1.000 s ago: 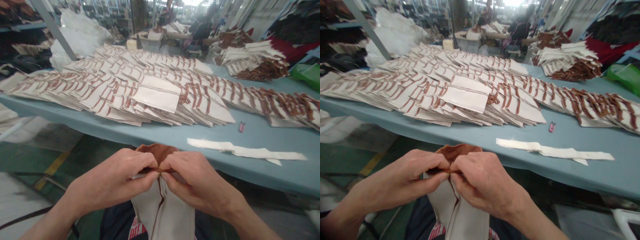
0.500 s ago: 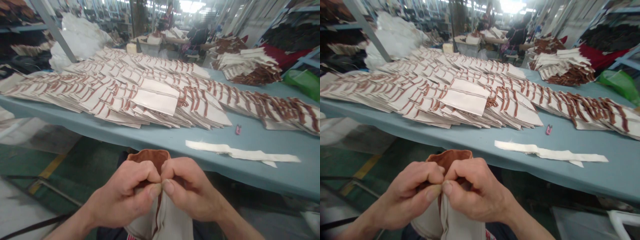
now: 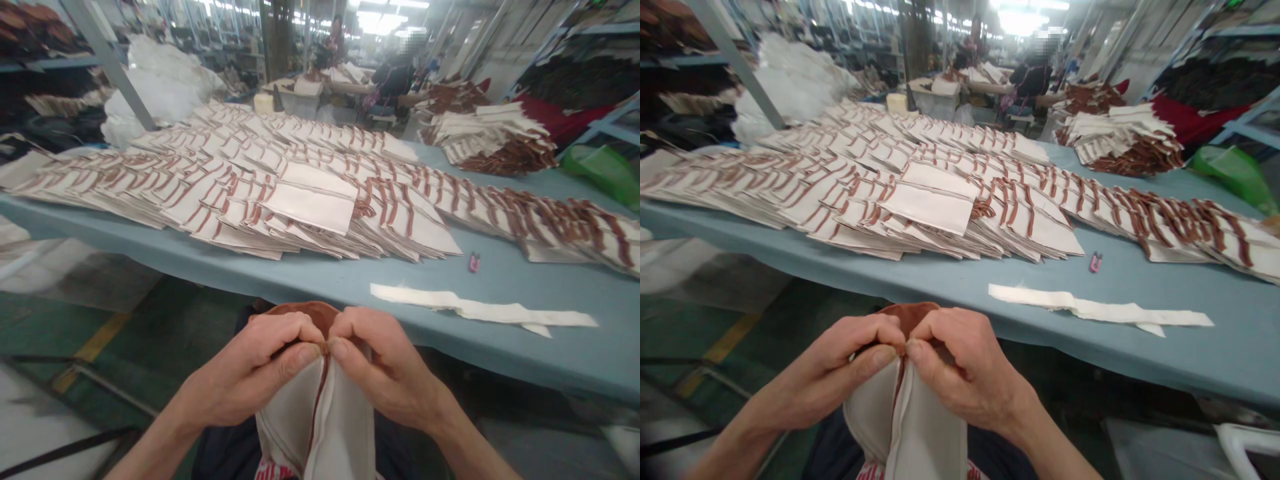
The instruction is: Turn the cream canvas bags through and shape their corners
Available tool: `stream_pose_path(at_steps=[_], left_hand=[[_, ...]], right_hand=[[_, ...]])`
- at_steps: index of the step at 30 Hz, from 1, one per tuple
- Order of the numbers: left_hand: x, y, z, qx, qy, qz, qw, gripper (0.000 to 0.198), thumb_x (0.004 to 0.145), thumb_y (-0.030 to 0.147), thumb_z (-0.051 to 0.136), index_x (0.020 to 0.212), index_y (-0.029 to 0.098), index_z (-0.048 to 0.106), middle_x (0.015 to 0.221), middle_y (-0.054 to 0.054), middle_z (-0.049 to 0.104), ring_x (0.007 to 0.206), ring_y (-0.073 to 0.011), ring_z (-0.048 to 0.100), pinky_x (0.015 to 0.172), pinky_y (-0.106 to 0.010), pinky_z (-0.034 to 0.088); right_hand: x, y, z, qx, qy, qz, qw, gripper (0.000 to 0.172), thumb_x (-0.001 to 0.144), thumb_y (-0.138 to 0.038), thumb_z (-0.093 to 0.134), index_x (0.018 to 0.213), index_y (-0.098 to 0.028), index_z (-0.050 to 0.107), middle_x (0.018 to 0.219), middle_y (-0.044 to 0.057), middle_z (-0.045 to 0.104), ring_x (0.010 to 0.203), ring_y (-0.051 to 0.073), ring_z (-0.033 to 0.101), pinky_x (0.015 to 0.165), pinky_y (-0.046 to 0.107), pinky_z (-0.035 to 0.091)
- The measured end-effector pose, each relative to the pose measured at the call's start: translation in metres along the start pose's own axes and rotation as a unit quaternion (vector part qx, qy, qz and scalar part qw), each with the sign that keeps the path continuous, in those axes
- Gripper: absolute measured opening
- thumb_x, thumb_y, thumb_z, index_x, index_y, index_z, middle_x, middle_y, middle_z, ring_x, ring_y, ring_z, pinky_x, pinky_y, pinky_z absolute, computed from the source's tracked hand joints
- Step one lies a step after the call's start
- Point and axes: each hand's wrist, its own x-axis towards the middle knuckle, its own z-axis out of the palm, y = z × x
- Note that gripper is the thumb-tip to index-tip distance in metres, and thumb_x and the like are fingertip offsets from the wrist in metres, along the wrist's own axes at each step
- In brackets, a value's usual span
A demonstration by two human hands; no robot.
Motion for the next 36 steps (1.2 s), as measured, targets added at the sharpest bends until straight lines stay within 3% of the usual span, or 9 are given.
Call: stream_pose_path(at_steps=[5, 10, 13, 18, 23, 26, 30, 32, 36], left_hand=[[-0.001, 0.002, -0.007, 0.044, -0.032, -0.016, 0.998, 0.019, 0.103, 0.016, 0.051, 0.091, 0.020, 0.065, 0.080, 0.006, 0.067, 0.072, -0.0073, 0.060, 0.069, -0.015, 0.042], [-0.005, -0.007, -0.004, 0.163, 0.032, -0.033, 0.986, 0.027, 0.098, 0.018, 0.062, 0.071, 0.017, 0.059, 0.065, 0.007, 0.059, 0.058, -0.0070, 0.052, 0.058, -0.019, 0.034], [-0.006, -0.010, -0.006, 0.173, 0.049, -0.028, 0.983, 0.036, 0.098, 0.024, 0.065, 0.064, 0.017, 0.055, 0.058, 0.008, 0.051, 0.053, -0.0074, 0.045, 0.053, -0.020, 0.030], [0.002, -0.001, -0.011, 0.096, -0.042, -0.038, 0.994, 0.035, 0.107, 0.040, 0.048, 0.084, 0.018, 0.063, 0.074, 0.004, 0.062, 0.064, -0.0105, 0.053, 0.061, -0.021, 0.036], [0.012, 0.011, -0.007, 0.188, -0.074, -0.002, 0.979, 0.036, 0.108, 0.025, 0.043, 0.073, 0.019, 0.051, 0.067, 0.006, 0.050, 0.061, -0.0106, 0.046, 0.061, -0.025, 0.031], [0.012, 0.016, -0.003, 0.228, -0.054, 0.041, 0.971, 0.032, 0.102, 0.014, 0.043, 0.071, 0.020, 0.044, 0.064, 0.007, 0.045, 0.058, -0.0102, 0.043, 0.059, -0.027, 0.029], [0.006, 0.013, -0.002, 0.246, -0.002, 0.056, 0.968, 0.029, 0.098, 0.008, 0.043, 0.072, 0.021, 0.045, 0.062, 0.008, 0.046, 0.054, -0.0084, 0.044, 0.056, -0.024, 0.030], [0.000, 0.007, -0.002, 0.249, 0.018, 0.046, 0.967, 0.027, 0.098, 0.008, 0.044, 0.074, 0.021, 0.049, 0.062, 0.009, 0.048, 0.053, -0.0075, 0.045, 0.054, -0.021, 0.032], [-0.014, -0.009, -0.008, 0.242, 0.069, 0.043, 0.967, 0.026, 0.097, 0.010, 0.047, 0.074, 0.021, 0.050, 0.060, 0.009, 0.047, 0.049, -0.0072, 0.045, 0.051, -0.020, 0.032]], right_hand=[[-0.003, -0.002, -0.016, -0.026, -0.074, -0.012, 0.997, 0.016, 0.104, -0.018, 0.051, 0.099, -0.019, 0.066, 0.080, 0.001, 0.069, 0.072, 0.014, 0.062, 0.072, 0.026, 0.044], [-0.004, 0.001, -0.020, -0.100, -0.071, -0.032, 0.992, 0.018, 0.104, -0.015, 0.049, 0.097, -0.020, 0.065, 0.078, 0.002, 0.071, 0.069, 0.015, 0.063, 0.069, 0.027, 0.043], [-0.006, 0.001, -0.019, -0.127, -0.065, -0.033, 0.989, 0.019, 0.105, -0.015, 0.048, 0.094, -0.019, 0.064, 0.076, 0.002, 0.071, 0.067, 0.015, 0.063, 0.068, 0.027, 0.042], [-0.005, -0.007, -0.017, -0.154, -0.067, -0.033, 0.985, 0.019, 0.105, -0.016, 0.049, 0.095, -0.019, 0.064, 0.077, 0.002, 0.072, 0.067, 0.016, 0.063, 0.067, 0.028, 0.041], [-0.001, -0.011, -0.017, -0.149, -0.079, -0.030, 0.985, 0.021, 0.105, -0.017, 0.049, 0.093, -0.019, 0.065, 0.077, 0.003, 0.071, 0.069, 0.017, 0.061, 0.068, 0.029, 0.040], [0.002, -0.002, -0.022, -0.095, -0.080, -0.016, 0.992, 0.020, 0.103, -0.024, 0.055, 0.088, -0.019, 0.066, 0.076, 0.001, 0.070, 0.068, 0.015, 0.060, 0.069, 0.028, 0.040], [0.002, 0.023, -0.037, -0.013, -0.075, 0.096, 0.992, 0.024, 0.095, -0.038, 0.063, 0.080, -0.019, 0.066, 0.076, 0.000, 0.070, 0.069, 0.015, 0.061, 0.067, 0.027, 0.043], [-0.001, 0.035, -0.043, -0.005, -0.086, 0.139, 0.987, 0.021, 0.092, -0.036, 0.061, 0.081, -0.018, 0.067, 0.077, 0.001, 0.070, 0.073, 0.016, 0.062, 0.071, 0.028, 0.045], [-0.010, 0.042, -0.047, -0.037, -0.078, 0.144, 0.986, 0.012, 0.087, -0.028, 0.061, 0.082, -0.018, 0.066, 0.082, 0.002, 0.070, 0.078, 0.018, 0.061, 0.077, 0.031, 0.046]])
